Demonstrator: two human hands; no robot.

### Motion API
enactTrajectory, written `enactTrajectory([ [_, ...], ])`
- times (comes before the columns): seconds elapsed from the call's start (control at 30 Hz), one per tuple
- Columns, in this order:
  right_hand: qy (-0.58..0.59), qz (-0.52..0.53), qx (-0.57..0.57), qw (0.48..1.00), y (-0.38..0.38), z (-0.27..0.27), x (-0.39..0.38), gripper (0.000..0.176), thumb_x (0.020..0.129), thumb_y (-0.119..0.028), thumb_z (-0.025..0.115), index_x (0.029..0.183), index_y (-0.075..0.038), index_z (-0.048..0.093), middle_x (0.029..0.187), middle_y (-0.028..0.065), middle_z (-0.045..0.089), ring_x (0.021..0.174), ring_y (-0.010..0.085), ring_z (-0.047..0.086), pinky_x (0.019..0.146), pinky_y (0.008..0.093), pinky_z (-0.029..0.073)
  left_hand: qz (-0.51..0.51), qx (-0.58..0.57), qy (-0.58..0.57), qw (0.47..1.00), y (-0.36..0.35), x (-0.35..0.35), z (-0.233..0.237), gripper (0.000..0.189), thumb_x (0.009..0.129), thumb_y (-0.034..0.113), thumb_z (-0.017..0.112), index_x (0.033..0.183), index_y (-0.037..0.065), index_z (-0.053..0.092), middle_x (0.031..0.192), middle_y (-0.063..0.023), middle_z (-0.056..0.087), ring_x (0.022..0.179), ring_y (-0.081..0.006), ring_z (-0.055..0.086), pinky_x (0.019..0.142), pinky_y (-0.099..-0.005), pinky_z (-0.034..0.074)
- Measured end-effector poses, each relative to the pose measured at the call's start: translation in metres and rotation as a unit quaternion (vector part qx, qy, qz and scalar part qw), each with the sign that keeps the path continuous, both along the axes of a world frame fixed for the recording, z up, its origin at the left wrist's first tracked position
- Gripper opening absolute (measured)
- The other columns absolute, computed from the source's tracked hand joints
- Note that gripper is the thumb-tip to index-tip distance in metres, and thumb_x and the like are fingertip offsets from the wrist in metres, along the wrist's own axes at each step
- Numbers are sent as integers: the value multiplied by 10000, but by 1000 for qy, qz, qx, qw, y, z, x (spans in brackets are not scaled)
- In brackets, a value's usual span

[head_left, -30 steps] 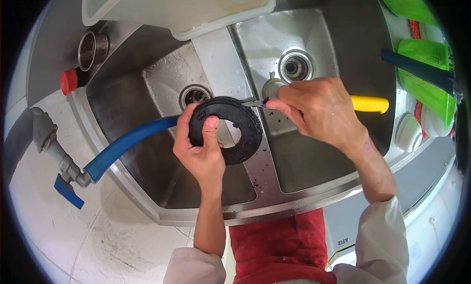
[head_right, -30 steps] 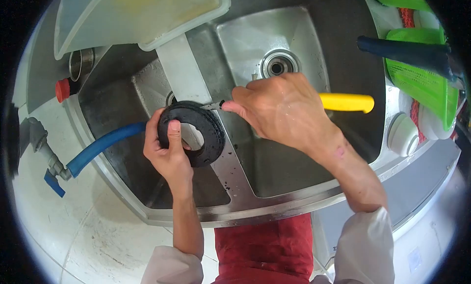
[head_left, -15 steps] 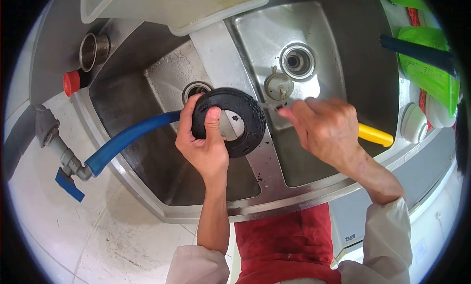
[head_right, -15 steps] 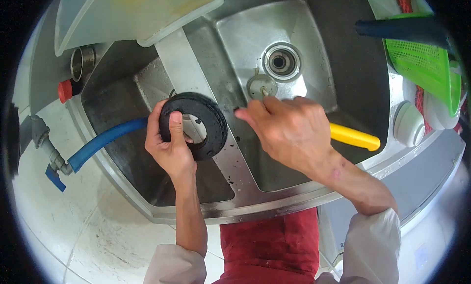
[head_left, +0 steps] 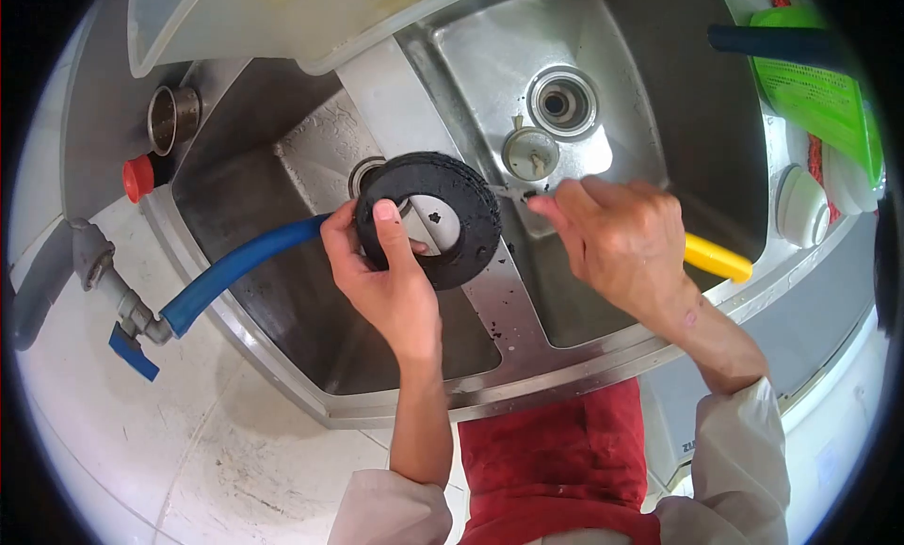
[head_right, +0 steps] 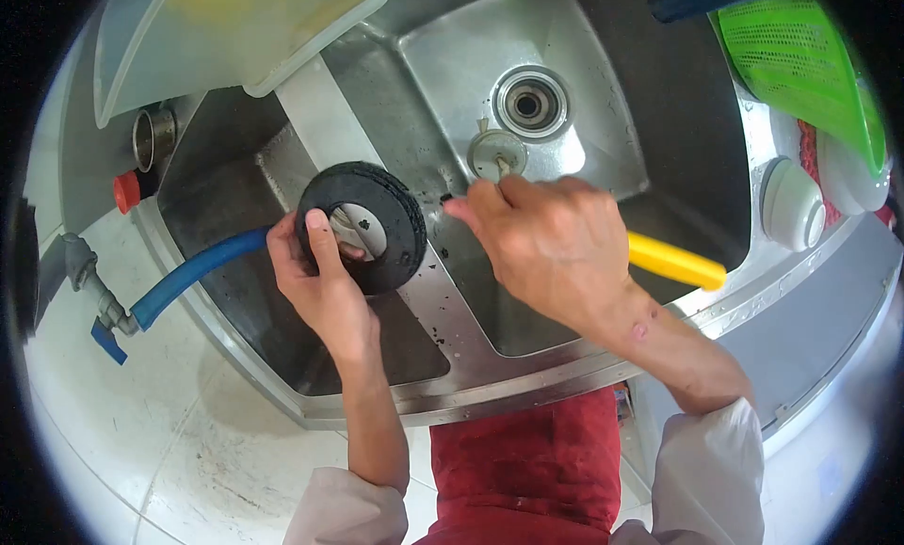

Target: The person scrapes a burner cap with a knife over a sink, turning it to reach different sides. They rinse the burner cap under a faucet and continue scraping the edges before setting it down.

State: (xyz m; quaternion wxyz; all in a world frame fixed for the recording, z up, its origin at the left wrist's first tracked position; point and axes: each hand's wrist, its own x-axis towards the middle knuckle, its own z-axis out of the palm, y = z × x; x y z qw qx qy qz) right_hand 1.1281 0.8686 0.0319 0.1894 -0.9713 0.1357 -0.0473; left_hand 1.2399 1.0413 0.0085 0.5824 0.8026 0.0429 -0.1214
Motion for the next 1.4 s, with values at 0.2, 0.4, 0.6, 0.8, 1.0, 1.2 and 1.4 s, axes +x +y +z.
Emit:
enactTrajectory([
  [0.2,-19,26,-6,999,-5,-5,6,322,928,-336,699,741,-108,568,608,27,566,472,235,591,453,350,467,-291,126,-210,925,-1,38,3,411,920,158,759,1300,34,667,859,-46,602,762,-144,562,728,-290,463],
  [0.4,0,-26,18,999,23,2,-23,324,931,-305,702,727,-113,539,599,32,540,477,236,590,457,360,462,-206,146,-169,953,1,26,-2,300,935,183,751,1222,97,754,766,-6,508,712,-120,506,682,-271,429],
  [0.6,-5,-67,7,998,28,-6,-14,335,925,-289,710,717,-109,520,585,35,512,472,231,575,456,351,447,-188,143,-177,956,-4,20,-3,272,964,196,723,1218,106,757,778,1,503,718,-102,500,683,-261,423],
  [0.8,-26,-83,36,996,31,-6,-23,346,871,-255,778,695,-105,521,583,42,485,456,251,511,451,369,414,-154,127,-179,963,-7,16,-6,241,982,194,701,1191,90,764,804,-1,528,735,-100,516,700,-262,438],
  [1.0,-9,-94,58,994,46,-1,-37,339,918,-301,712,711,-109,524,587,33,520,481,245,572,463,356,444,-56,113,-153,980,-13,3,-8,254,1005,193,668,1194,38,732,828,-33,564,777,-136,553,757,-280,463],
  [1.2,0,-46,61,997,20,-3,-21,333,954,-336,660,745,-93,568,586,49,587,484,257,618,459,363,478,-136,178,-203,953,5,7,-2,429,966,250,717,1298,-4,623,988,-99,605,914,-195,605,855,-331,472],
  [1.4,-28,-39,32,998,19,-5,-12,304,950,-291,657,743,-87,565,604,55,585,486,258,625,463,364,483,-258,138,-238,926,-5,29,-4,492,902,289,783,1281,6,648,1046,-98,601,935,-217,598,886,-347,461],
])
